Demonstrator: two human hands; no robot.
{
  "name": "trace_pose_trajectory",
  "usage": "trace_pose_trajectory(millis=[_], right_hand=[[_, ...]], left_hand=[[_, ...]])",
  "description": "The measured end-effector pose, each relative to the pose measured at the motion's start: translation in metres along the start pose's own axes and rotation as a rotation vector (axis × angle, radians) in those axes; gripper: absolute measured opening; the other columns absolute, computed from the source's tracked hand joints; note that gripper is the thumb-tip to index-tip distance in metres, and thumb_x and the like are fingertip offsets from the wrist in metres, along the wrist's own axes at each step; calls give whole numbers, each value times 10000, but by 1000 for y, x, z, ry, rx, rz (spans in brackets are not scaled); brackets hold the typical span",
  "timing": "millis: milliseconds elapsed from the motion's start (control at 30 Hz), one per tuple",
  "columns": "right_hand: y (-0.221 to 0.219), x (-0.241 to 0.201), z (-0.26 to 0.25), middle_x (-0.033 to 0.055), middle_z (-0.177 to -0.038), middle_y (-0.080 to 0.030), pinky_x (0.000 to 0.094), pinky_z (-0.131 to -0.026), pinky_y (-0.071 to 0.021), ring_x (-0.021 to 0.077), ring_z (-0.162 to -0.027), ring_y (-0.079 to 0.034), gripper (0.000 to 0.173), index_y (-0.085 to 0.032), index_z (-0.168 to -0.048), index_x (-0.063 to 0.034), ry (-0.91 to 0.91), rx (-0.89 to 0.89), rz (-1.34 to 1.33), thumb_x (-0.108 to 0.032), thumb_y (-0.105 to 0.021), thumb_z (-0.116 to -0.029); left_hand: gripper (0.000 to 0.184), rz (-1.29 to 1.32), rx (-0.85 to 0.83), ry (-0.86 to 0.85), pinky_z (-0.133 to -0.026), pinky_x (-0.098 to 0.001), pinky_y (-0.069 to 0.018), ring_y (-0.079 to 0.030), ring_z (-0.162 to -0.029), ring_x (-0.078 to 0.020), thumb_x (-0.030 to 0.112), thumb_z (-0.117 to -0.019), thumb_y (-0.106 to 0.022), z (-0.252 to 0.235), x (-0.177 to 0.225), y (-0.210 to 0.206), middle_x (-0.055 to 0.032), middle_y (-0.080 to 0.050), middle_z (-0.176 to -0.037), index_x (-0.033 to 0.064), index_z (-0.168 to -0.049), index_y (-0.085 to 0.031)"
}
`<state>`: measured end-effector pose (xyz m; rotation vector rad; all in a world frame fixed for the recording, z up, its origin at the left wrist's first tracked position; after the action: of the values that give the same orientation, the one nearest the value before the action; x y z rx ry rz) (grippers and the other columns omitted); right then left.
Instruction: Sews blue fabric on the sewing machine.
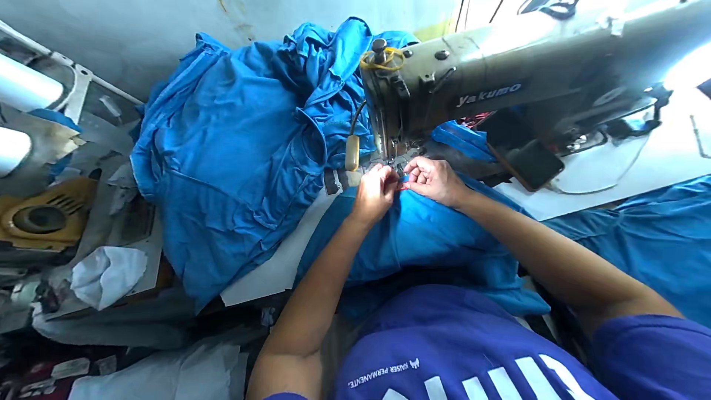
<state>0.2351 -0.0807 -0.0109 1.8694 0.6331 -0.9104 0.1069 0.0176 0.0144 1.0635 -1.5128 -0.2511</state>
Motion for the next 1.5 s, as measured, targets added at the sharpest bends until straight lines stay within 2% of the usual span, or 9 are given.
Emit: trace_pose_trajectory(millis=[100,233,433,600,800,1067,1167,1300,1500], right_hand=[[3,4,-3,44,-784,-661,229,-586,-494,61,-588,-561,278,-662,-1124,12,-39,-45,-69,-73,-722,-866],[8,1,-5,47,-806,-659,212,-578,-489,50,-589,-556,304,-644,-1146,18,-115,-111,-101,-30,-726,-857],[43,-19,17,138,-1101,-667,317,-600,-513,131,-642,-580,406,-571,-1291,12,-207,-137,59,24,-648,-892],[67,-22,58,117,-1077,-677,298,-585,-569,116,-608,-612,348,-557,-1295,-1,-208,3,32,-3,-646,-958],[74,-21,79,94,-1017,-681,229,-609,-566,61,-627,-619,329,-571,-1250,25,-240,138,-27,-8,-670,-938],[44,-32,56,136,-1030,-691,303,-628,-584,135,-667,-654,329,-579,-1258,23,-183,123,67,-55,-686,-956],[28,-37,43,150,-1035,-705,362,-638,-580,189,-698,-667,419,-556,-1310,29,-187,73,88,-60,-715,-933],[4,-42,28,126,-980,-723,364,-640,-574,184,-674,-663,518,-517,-1370,21,-167,69,36,-46,-731,-902],[-17,-27,25,89,-891,-693,256,-599,-576,112,-626,-648,467,-521,-1343,-9,-128,191,-281,44,-681,-907]], left_hand=[[78,115,-8,-6,-757,-378,-554,-651,-792,-212,41,-904,-705,-3,-17,-7,-150,-663,-905,-36,-915,-701],[104,95,-40,1,-743,-385,-551,-656,-759,-179,99,-901,-748,-4,-17,-8,-108,-691,-872,-3,-901,-731],[152,18,-142,180,-797,-499,-528,-676,-828,-230,188,-901,-779,-12,-12,-9,-95,-711,-874,40,-892,-748],[176,-15,-217,307,-870,-544,-527,-693,-925,-270,216,-921,-763,-18,-6,-11,-113,-731,-942,55,-993,-752],[147,-105,-304,355,-890,-582,-504,-688,-1001,-300,185,-925,-742,-21,7,-10,-124,-734,-1028,77,-1024,-753],[140,-142,-331,383,-912,-600,-495,-673,-1058,-322,190,-943,-722,-22,11,-12,-136,-725,-1073,82,-1023,-760],[102,66,-212,319,-848,-542,-514,-680,-914,-254,164,-905,-766,-18,-7,-11,-103,-725,-929,64,-921,-759],[59,462,-92,257,-710,-257,-555,-640,-692,-35,8,-833,-798,-12,-16,-2,-25,-719,-770,-1,-842,-741],[133,651,17,158,-699,-210,-573,-656,-693,-22,-103,-814,-741,-5,-17,6,-12,-702,-779,-18,-860,-649]])
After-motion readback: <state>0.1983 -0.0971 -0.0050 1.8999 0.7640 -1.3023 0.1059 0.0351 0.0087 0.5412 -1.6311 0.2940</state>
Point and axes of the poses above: each hand's wrist, its own z-axis away from the middle knuckle, its own y-axis out of the back of the hand, x = y × z, the point moved 5 cm from there along -z, towards the middle knuckle
